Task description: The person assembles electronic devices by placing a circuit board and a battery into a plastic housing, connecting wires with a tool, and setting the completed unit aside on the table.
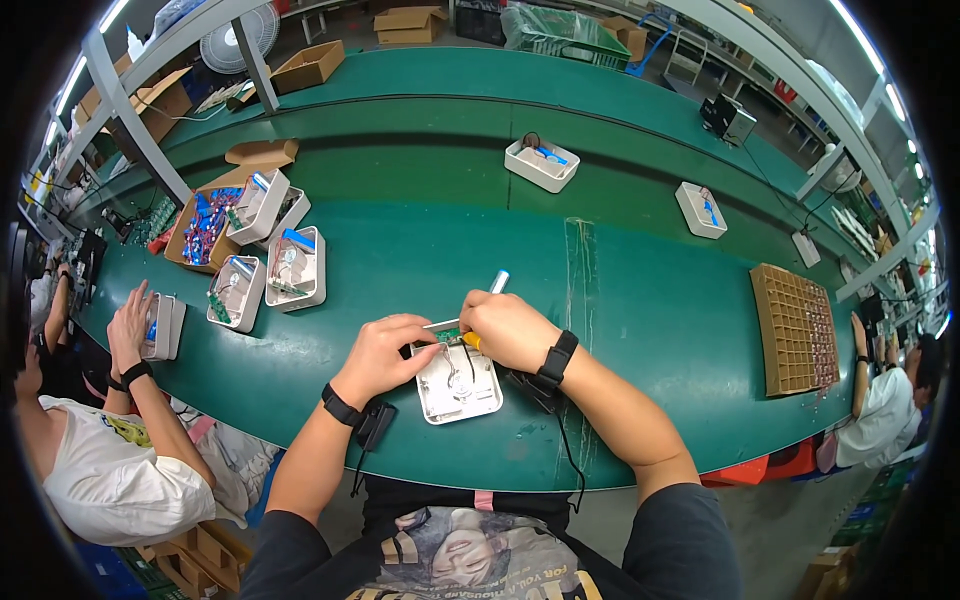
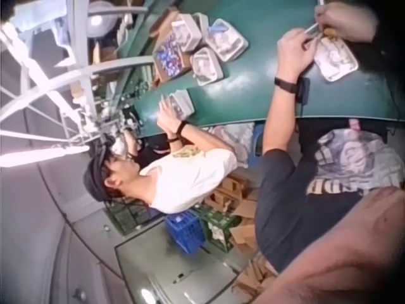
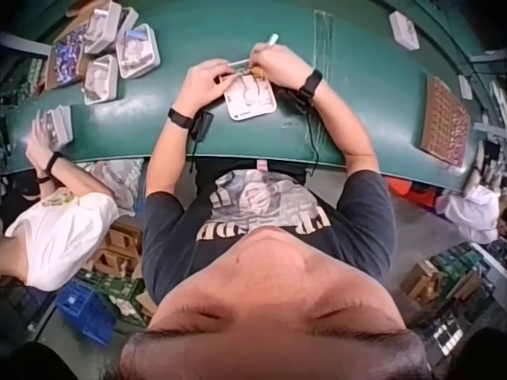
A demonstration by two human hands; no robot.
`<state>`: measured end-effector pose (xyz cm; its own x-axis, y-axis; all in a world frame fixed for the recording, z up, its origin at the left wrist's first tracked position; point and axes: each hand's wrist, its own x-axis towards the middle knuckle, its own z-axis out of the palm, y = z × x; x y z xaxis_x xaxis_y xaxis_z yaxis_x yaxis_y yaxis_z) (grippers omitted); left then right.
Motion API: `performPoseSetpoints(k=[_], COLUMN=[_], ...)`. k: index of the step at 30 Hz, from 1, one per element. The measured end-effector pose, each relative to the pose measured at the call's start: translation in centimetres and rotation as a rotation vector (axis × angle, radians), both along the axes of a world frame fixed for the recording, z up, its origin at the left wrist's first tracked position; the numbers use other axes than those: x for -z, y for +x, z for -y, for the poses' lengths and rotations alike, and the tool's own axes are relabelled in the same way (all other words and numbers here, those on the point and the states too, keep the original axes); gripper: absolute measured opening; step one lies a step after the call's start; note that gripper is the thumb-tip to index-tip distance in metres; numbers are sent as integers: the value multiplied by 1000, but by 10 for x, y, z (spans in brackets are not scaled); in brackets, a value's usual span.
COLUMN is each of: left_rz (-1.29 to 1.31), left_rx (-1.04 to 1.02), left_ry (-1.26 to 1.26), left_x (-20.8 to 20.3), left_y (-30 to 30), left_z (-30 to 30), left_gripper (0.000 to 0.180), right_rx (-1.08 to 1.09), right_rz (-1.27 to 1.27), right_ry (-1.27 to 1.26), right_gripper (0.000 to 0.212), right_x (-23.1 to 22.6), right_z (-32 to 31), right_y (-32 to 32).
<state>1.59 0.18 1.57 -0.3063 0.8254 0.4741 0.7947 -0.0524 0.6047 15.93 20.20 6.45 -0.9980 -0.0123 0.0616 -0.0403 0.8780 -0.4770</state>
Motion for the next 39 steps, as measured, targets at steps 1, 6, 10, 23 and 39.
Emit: performPoseSetpoints(k=[1,6,10,23,39], left_rz=[7,-25,-41,-17,-32], left_rx=[0,19,23,-286,-141], left_ry=[-6,-17,-7,8,-9], left_x=[-1,1,5,4,4], left_y=[1,-1,-2,-1,-5], left_z=[0,0,0,1,3], left_gripper=[13,13,12,12,12], right_rx=[-2,-17,-12,21,7], right_rz=[1,-14,-7,-93,-105], right_ry=[28,85,31,234,168], right_gripper=[13,12,12,16,29], right_x=[-1,1,1,-17,-3], right_z=[1,4,0,8,-42], right_y=[1,1,-1,2,0])
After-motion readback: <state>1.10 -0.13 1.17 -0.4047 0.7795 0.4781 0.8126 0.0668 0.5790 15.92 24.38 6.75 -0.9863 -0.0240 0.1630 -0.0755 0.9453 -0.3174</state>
